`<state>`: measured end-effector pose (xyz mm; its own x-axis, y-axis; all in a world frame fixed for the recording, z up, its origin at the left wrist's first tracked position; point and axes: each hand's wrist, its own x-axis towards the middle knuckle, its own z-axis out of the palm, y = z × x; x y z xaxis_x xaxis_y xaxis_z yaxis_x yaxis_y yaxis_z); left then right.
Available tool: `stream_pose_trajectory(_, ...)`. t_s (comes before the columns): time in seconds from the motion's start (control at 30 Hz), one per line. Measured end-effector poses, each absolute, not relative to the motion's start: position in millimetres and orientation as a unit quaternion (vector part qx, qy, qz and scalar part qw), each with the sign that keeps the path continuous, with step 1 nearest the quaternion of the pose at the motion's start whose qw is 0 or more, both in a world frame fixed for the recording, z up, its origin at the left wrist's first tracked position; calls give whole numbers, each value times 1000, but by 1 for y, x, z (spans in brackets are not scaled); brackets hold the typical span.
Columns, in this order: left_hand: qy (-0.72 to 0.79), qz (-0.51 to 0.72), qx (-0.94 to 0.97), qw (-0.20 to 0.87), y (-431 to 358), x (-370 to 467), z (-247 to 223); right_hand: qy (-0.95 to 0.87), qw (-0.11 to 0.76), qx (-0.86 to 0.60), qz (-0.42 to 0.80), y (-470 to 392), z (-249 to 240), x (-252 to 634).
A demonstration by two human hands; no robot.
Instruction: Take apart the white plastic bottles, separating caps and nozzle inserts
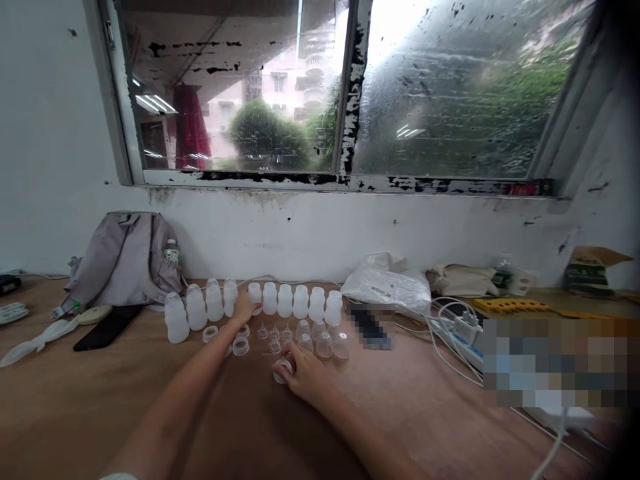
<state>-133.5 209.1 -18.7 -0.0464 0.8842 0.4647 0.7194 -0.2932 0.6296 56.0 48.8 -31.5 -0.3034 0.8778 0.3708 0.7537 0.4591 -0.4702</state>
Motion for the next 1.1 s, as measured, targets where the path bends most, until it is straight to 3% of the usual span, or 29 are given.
stream_pose_trajectory(0.17,585,465,658,94,199,-126,-17,-815,270,-508,70,48,-36,56)
stream_pose_trajectory(0.33,505,494,699,110,131,-118,-24,-820,297,-486,65,50,-41,55)
stream_pose_trajectory(0.53,371,361,840,161,48,-125,-39,-830,352,-419,107,54,-50,50)
stream_pose_trajectory(0.83,368,326,861,133,43,-127,-30,-823,374,-410,121,55,-54,47)
stream_pose_trajectory(1.1,409,340,844,73,34,-195,-33,-844,320,-426,65,48,-31,46)
